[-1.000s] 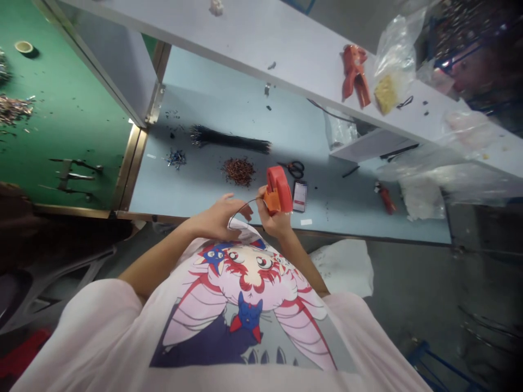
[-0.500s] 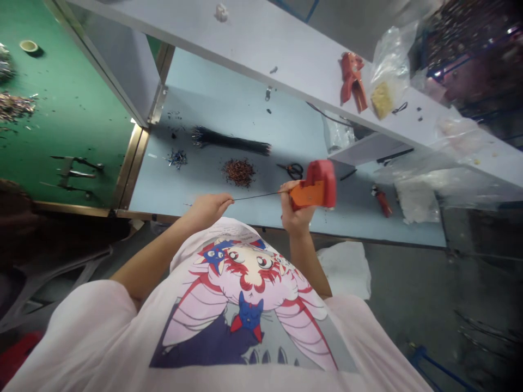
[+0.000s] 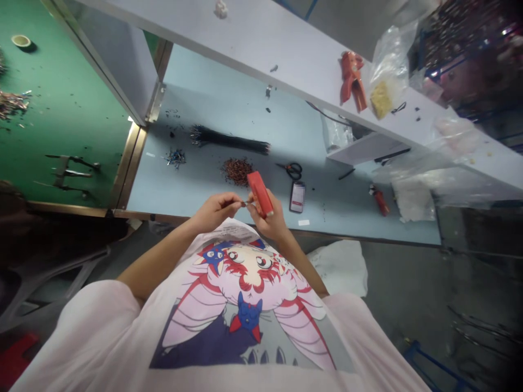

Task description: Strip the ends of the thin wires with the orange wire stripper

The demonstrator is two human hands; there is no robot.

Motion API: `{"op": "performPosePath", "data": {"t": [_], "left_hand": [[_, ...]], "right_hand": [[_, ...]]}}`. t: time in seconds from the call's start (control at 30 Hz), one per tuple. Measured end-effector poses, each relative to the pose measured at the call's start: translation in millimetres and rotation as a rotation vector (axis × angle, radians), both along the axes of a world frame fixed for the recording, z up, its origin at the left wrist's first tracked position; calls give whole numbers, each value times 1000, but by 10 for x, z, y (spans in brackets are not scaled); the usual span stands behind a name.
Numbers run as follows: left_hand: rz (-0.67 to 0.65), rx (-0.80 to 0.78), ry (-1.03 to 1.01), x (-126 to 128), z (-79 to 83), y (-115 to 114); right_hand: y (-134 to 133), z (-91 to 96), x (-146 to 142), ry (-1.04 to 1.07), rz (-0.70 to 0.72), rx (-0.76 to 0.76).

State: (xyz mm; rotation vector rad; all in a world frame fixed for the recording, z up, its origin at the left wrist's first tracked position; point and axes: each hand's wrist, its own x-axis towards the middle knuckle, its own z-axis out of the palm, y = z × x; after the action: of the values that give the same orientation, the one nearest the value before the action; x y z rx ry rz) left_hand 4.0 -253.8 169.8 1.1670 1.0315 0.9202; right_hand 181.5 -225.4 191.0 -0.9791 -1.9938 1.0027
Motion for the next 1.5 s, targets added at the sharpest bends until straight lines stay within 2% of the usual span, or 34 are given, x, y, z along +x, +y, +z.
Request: {"op": "performPosePath", "data": {"t": [0.1,0.17,0.3,0.43,0.77,1.1,1.5], "left_hand": [[278,116,81,-6,14,-10],[403,180,150,-32,41,-29],[519,268,246,-72,106,-68],[573,345,333,-68,144,-80],[566,541,548,-51,239,-48],[527,596,649,-37,228,-58],[529,602,687,-39,244,-38]], "right_hand": [[29,-2,54,-13,18,-236],[24,-31,97,29,66,-427],[-28,-66,159,177,177,-753],[-58,13,186,268,236,-891],[-87,111,207,336,291,-981],[-94,119,183,277,315,-969],[-118,104,166,271,258,-959]]}}
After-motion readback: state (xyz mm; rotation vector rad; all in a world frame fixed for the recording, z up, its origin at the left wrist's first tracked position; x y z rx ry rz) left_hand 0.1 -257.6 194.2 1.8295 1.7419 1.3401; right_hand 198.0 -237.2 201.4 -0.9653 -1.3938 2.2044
